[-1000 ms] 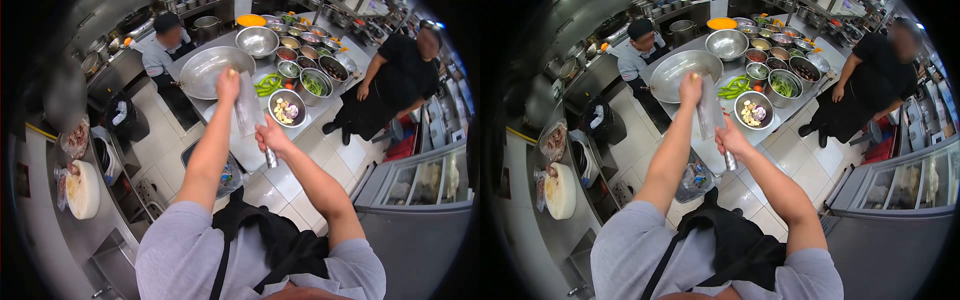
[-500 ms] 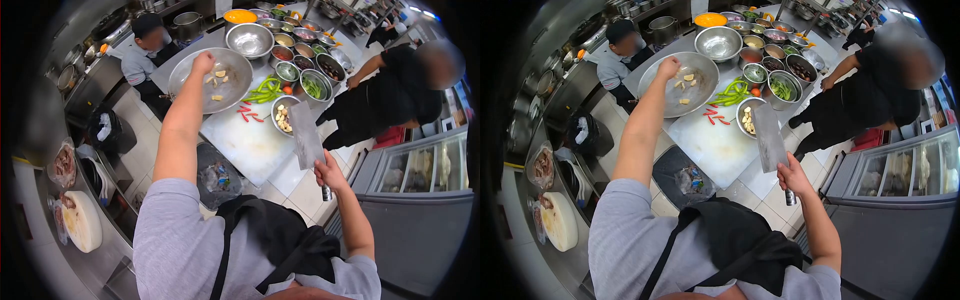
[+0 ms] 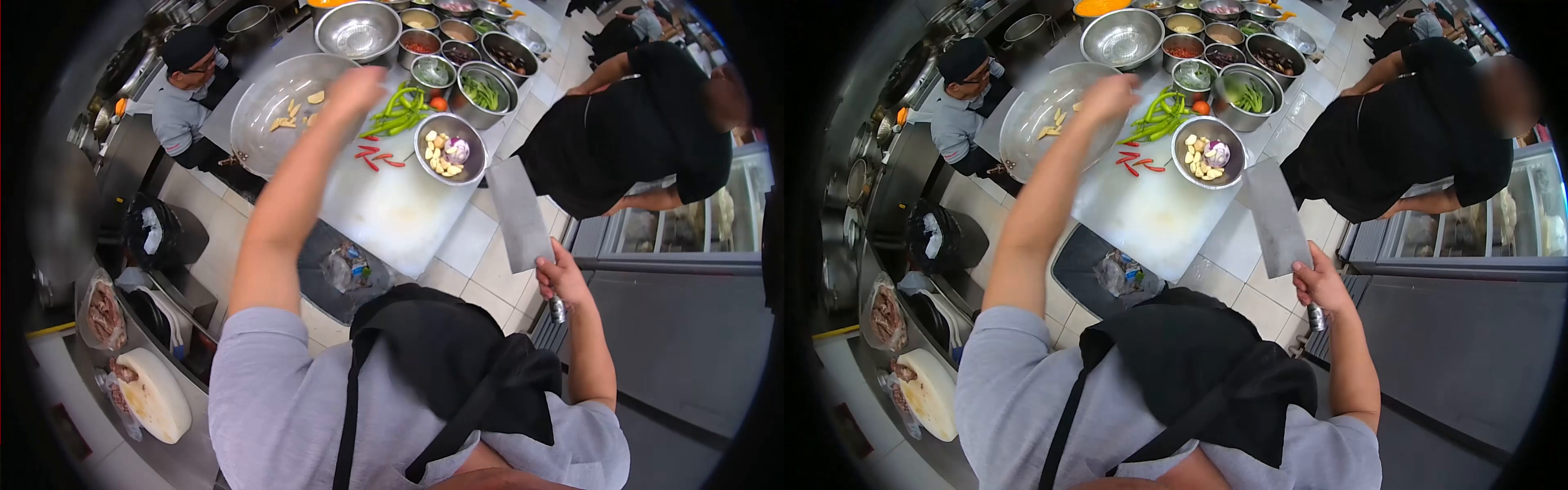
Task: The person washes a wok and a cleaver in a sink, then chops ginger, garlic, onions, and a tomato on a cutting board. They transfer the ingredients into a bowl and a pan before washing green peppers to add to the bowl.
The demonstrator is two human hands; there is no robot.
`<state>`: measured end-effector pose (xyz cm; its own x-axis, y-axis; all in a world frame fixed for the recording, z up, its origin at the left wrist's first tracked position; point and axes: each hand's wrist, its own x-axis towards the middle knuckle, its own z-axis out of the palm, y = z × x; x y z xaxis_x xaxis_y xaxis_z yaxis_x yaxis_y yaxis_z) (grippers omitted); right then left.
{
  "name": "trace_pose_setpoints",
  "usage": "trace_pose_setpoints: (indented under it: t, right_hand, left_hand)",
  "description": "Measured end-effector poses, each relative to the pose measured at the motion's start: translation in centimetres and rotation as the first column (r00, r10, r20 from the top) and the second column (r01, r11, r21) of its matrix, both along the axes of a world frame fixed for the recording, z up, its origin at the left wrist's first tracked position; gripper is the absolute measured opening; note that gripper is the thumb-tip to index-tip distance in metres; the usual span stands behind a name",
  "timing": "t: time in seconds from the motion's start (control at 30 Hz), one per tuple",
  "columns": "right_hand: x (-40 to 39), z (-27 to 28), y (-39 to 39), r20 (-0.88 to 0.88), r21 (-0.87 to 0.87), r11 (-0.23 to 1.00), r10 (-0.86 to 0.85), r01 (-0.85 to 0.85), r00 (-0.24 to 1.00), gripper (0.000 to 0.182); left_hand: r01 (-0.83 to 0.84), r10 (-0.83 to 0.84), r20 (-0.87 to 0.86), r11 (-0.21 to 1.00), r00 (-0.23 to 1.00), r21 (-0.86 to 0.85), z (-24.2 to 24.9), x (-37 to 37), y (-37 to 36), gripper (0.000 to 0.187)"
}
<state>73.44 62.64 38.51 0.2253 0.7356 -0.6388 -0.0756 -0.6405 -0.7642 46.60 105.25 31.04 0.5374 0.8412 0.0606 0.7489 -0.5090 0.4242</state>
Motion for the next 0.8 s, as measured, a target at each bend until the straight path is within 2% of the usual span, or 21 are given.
trace_pose_setpoints:
  t: [0.03,0.07,0.1,0.17,0.2,0.23,0.27,0.3,0.47,0.63,0.7,0.73,0.77,0.8]
  right_hand:
    - [0.4,0.1,-0.5,-0.002,0.02,1.0,-0.014,0.014,1.0,0.025]
    - [0.5,0.3,-0.9,-0.001,0.041,0.999,-0.026,0.026,1.0,0.027]
    - [0.3,0.7,-1.2,-0.005,0.037,0.999,-0.028,0.028,1.0,0.027]
    - [0.1,1.9,-1.6,-0.008,0.114,0.989,-0.096,0.096,0.995,0.031]
    - [-0.2,2.6,-1.9,-0.025,0.144,0.983,-0.107,0.11,0.994,0.032]
    - [-0.2,2.7,-2.2,-0.026,0.147,0.984,-0.1,0.103,0.995,0.032]
    - [-0.3,2.7,-2.7,-0.041,0.174,0.975,-0.132,0.138,0.99,0.032]
    - [-0.3,2.6,-3.2,-0.058,0.197,0.964,-0.168,0.176,0.984,0.033]
    - [-0.6,0.5,-4.8,-0.121,0.119,0.975,-0.175,0.189,0.977,0.036]
    - [0.0,1.0,-4.6,-0.144,0.128,0.98,-0.135,0.154,0.98,0.035]
    - [0.6,1.3,-4.8,-0.203,0.196,0.968,-0.116,0.156,0.972,0.036]
    - [1.9,0.3,-5.3,-0.271,0.236,0.96,-0.082,0.149,0.959,0.043]
    - [2.3,-0.7,-5.8,-0.274,0.231,0.964,-0.068,0.135,0.959,0.043]
    - [2.7,-1.7,-6.4,-0.44,0.336,0.924,-0.017,0.182,0.898,0.047]
  left_hand:
    - [0.059,-0.061,-0.034,0.997,0.998,-0.041,1.8,3.2,-3.8,0.038]
    - [0.145,-0.147,-0.028,0.988,0.989,-0.06,0.7,6.2,-5.8,0.032]
    - [0.199,-0.207,-0.239,0.978,0.949,-0.061,-0.8,9.0,-7.0,0.026]
    - [0.291,-0.26,-0.35,0.956,0.9,0.038,-5.1,12.1,-8.8,0.023]
    - [0.286,-0.254,-0.352,0.958,0.901,0.039,-7.4,12.9,-9.3,0.023]
    - [0.266,-0.199,-0.362,0.953,0.911,0.144,-9.6,13.7,-9.6,0.023]
    - [0.246,-0.144,-0.367,0.937,0.919,0.249,-10.0,13.9,-9.9,0.023]
    - [0.243,-0.14,-0.37,0.937,0.919,0.249,-10.2,14.3,-9.9,0.023]
    - [0.148,-0.087,-0.3,0.971,0.95,0.187,-11.0,15.0,-10.7,0.024]
    - [0.064,-0.022,-0.221,0.981,0.975,0.185,-10.6,14.5,-11.1,0.026]
    - [-0.007,0.026,-0.095,0.98,0.995,0.2,-9.9,13.9,-11.0,0.028]
    - [-0.046,0.054,-0.031,0.978,0.998,0.206,-8.8,13.1,-11.6,0.027]
    - [-0.061,0.069,-0.034,0.978,0.997,0.201,-7.2,11.8,-12.6,0.027]
    - [-0.125,0.111,0.1,0.981,0.989,0.148,-6.0,10.5,-13.9,0.027]
